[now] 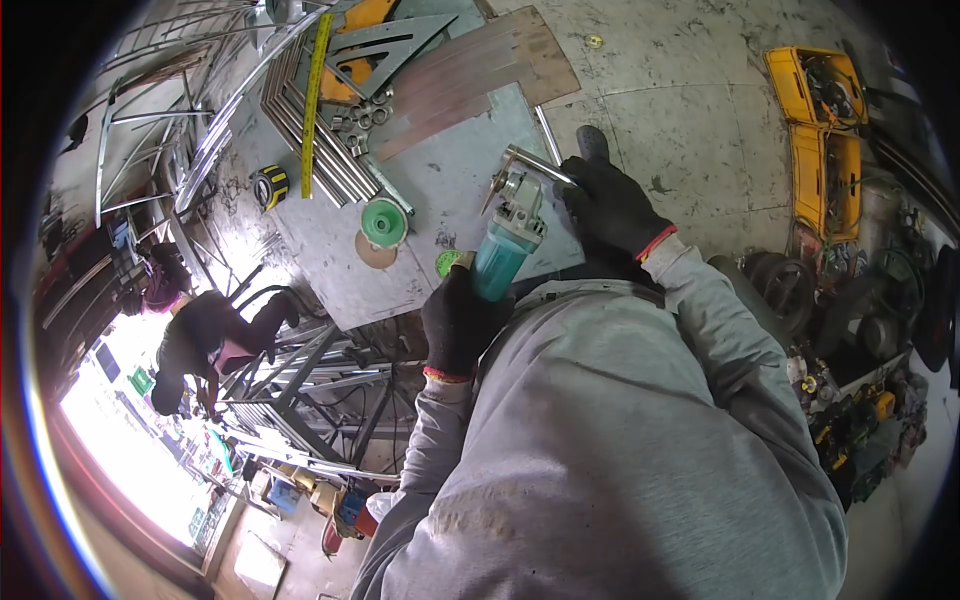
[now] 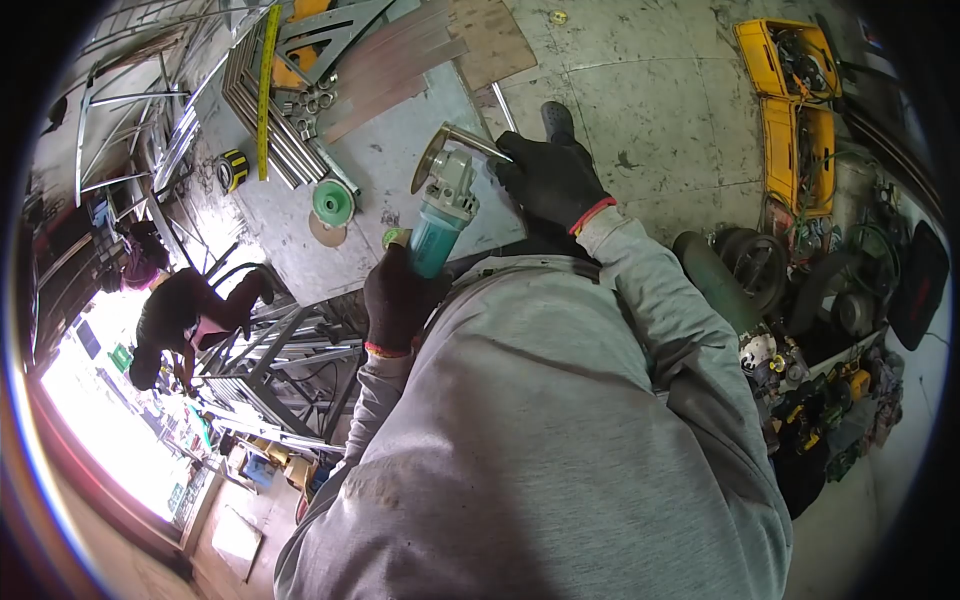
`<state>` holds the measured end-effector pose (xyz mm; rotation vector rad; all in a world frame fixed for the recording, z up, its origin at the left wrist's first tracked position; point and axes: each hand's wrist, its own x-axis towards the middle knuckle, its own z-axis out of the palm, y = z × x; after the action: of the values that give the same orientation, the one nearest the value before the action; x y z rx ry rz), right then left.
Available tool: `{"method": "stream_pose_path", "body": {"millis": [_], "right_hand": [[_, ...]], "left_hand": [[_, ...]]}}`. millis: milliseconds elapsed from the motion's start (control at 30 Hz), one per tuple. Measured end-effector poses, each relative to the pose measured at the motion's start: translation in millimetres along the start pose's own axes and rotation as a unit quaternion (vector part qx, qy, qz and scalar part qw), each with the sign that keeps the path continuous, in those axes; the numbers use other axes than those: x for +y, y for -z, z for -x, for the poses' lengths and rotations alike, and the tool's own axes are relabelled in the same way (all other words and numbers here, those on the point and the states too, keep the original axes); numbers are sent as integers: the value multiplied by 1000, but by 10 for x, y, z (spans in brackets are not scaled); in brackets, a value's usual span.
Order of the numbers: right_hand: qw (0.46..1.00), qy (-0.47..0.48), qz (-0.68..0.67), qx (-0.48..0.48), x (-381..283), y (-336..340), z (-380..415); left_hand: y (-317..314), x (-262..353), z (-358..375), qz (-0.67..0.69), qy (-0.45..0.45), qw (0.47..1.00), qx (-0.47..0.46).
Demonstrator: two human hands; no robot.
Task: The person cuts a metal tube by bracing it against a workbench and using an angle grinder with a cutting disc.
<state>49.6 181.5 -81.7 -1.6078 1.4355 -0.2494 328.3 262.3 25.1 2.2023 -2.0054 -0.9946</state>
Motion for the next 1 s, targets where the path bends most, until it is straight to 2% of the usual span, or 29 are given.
{"method": "stream_pose_path", "body": {"millis": [533, 567, 600, 700, 1000], "right_hand": [[998, 45, 4, 41, 52, -73, -9], [998, 53, 12, 44, 45, -70, -13], [998, 53, 13, 44, 42, -61, -13], [999, 38, -4, 35, 30, -53, -9], [998, 45, 7, 34, 25, -54, -16]], "left_hand": [[-29, 20, -3, -16, -8, 1000, 8], [-16, 34, 5, -20, 12, 1000, -6], [-12, 43, 7, -24, 32, 999, -20], [-37, -4, 16, -25, 9, 1000, -1], [-62, -32, -2, -20, 25, 999, -6]]}}
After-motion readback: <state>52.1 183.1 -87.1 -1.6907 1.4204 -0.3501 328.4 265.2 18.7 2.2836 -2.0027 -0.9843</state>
